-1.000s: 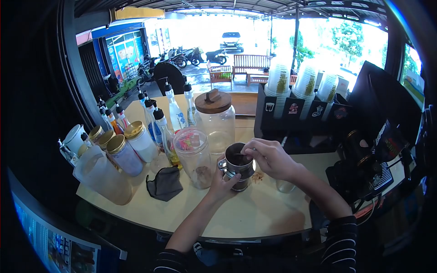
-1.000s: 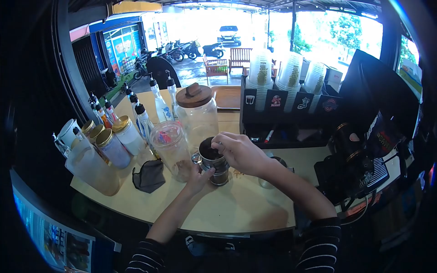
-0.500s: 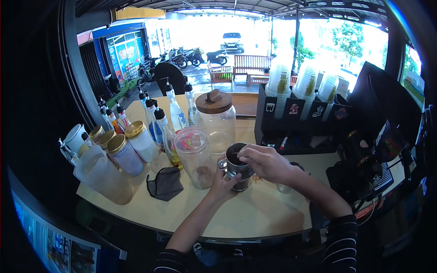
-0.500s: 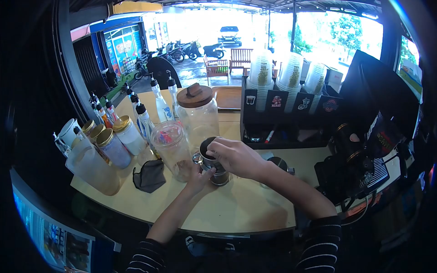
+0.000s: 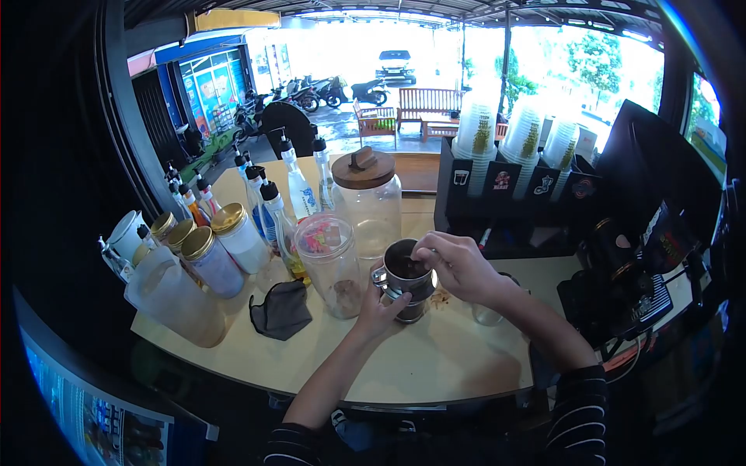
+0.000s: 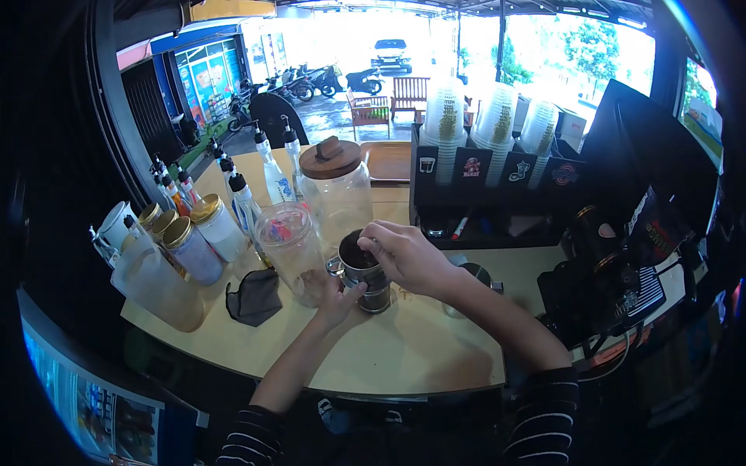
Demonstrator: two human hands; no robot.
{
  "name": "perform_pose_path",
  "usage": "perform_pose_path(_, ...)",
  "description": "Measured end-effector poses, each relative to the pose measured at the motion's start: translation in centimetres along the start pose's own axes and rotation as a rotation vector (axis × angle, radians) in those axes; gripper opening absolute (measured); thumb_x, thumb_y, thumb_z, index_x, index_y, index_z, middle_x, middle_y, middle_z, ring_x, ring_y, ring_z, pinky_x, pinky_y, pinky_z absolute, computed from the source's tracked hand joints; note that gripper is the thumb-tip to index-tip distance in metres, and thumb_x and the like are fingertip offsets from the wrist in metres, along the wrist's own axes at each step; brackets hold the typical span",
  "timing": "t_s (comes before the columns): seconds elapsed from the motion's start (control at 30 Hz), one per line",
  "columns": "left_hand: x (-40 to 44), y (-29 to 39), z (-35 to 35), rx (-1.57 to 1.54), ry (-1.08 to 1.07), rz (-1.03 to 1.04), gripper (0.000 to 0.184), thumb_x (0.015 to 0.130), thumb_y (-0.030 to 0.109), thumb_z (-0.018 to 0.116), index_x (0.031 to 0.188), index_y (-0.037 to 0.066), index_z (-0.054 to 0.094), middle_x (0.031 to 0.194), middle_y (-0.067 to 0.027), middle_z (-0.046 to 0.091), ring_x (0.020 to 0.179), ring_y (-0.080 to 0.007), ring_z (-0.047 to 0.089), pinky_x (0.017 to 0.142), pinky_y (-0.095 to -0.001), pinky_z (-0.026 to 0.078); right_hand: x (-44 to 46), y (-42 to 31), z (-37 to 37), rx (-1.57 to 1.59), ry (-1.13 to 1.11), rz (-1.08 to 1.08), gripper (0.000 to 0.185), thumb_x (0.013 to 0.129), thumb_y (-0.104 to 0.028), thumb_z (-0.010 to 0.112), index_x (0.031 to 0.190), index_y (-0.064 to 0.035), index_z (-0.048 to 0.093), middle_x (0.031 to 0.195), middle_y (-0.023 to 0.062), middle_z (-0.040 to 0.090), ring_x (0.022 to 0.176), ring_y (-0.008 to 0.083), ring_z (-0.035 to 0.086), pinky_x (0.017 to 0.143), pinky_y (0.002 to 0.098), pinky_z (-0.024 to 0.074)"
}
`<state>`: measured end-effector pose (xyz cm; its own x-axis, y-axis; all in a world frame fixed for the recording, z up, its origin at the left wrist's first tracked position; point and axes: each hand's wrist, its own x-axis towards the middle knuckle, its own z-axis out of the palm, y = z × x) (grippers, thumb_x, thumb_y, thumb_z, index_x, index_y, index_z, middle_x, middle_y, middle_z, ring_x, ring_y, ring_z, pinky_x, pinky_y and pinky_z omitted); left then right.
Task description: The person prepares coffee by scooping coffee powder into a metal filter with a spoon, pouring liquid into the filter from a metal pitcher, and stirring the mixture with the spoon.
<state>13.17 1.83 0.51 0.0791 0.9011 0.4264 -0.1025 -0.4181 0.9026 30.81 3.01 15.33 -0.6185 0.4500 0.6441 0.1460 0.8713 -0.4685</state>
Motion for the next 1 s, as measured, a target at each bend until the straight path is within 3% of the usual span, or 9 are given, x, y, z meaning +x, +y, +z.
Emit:
perform_pose_path(0.1,-0.1,0.4,0.0,0.040,0.004,0.012,0.078,0.078,0.021,0.071,0.140,0.004,0.026,0.132,-0.0128,0.043,0.126,-0.0234,0.041,0.107,-0.0382,0.032,0.5,-0.3,-0.2,-0.151,-0.002,0.022,0.011,0.092,-0.008,0.053,0.092,0.0020,0.052,0.082,0.0164,0.058,0.071,0.0368,0.058,0.061,0.0394,0.0465)
perform_pose_path(0.2,-0.1,0.9,0.2,0.004,-0.004,-0.003,0.078,0.078,0.021,0.071,0.140,0.004,0.026,0.132,-0.0128,0.043,0.127,-0.0234,0.041,0.107,-0.0381,0.031,0.4,-0.2,0.3,0.017,-0.038,0.069,0.009,0.093,-0.007,0.052,0.093,0.0022,0.052,0.082,0.0172,0.057,0.072,0.0373,0.058,0.063,0.0389,0.0464)
perform_pose_path(0.33,-0.1,0.4,0.0,0.040,0.004,0.023,0.079,0.079,0.022,0.071,0.140,0.004,0.025,0.133,-0.0128,0.042,0.127,-0.0233,0.041,0.107,-0.0379,0.032,0.6,-0.4,0.2,-0.045,0.002,0.001,0.009,0.093,-0.007,0.052,0.093,0.0025,0.052,0.082,0.0178,0.057,0.072,0.0376,0.058,0.063,0.0390,0.0465)
perform_pose_path(0.4,-0.1,0.2,0.0,0.059,-0.001,0.028,0.079,0.079,0.023,0.071,0.140,0.004,0.025,0.133,-0.0127,0.042,0.127,-0.0233,0.041,0.107,-0.0379,0.032,0.7,0.2,0.3,-0.092,0.041,0.015,0.015,0.095,-0.006,0.048,0.087,0.0032,0.056,0.079,0.0111,0.060,0.065,0.0208,0.062,0.060,0.0316,0.0490)
perform_pose_path(0.5,0.0,0.6,0.2,0.053,-0.001,0.031,0.077,0.080,0.020,0.071,0.140,0.004,0.025,0.132,-0.0126,0.042,0.127,-0.0231,0.041,0.106,-0.0381,0.034,0.3,-0.7,0.1,-0.021,-0.006,0.018,0.015,0.095,-0.006,0.047,0.087,0.0031,0.055,0.079,0.0105,0.060,0.064,0.0194,0.061,0.059,0.0306,0.0482)
perform_pose_path(0.53,-0.1,1.1,0.5,-0.046,-0.007,0.042,0.077,0.080,0.018,0.070,0.140,0.004,0.024,0.132,-0.0125,0.042,0.127,-0.0230,0.041,0.105,-0.0381,0.035,0.3,-0.7,0.1,-0.018,-0.007,0.017,0.015,0.095,-0.006,0.047,0.087,0.0031,0.055,0.079,0.0105,0.060,0.064,0.0194,0.061,0.059,0.0306,0.0482)
perform_pose_path(0.6,-0.2,1.5,0.9,-0.137,-0.016,0.052,0.076,0.081,0.016,0.069,0.140,0.004,0.023,0.132,-0.0125,0.042,0.126,-0.0228,0.041,0.105,-0.0382,0.036,0.3,-0.4,0.0,-0.122,0.017,0.041,0.011,0.093,-0.008,0.051,0.090,0.0034,0.052,0.079,0.0168,0.057,0.069,0.0354,0.060,0.061,0.0383,0.0477)
perform_pose_path(0.7,-0.2,1.5,0.9,-0.246,-0.015,0.015,0.075,0.082,0.013,0.068,0.140,0.004,0.022,0.132,-0.0125,0.042,0.127,-0.0223,0.041,0.104,-0.0381,0.038,0.2,-0.1,0.3,-0.019,0.016,0.068,0.012,0.093,-0.008,0.050,0.089,0.0031,0.051,0.078,0.0162,0.056,0.069,0.0346,0.061,0.061,0.0376,0.0483)
perform_pose_path(1.0,0.1,-1.3,-0.3,0.038,-0.039,0.095,0.078,0.082,0.019,0.067,0.142,0.003,0.021,0.135,-0.0154,0.041,0.129,-0.0244,0.039,0.108,-0.0382,0.030,0.9,-0.5,0.6,-0.033,0.072,0.095,0.015,0.094,-0.009,0.048,0.085,0.0027,0.052,0.074,0.0150,0.056,0.065,0.0318,0.060,0.060,0.0363,0.0471)
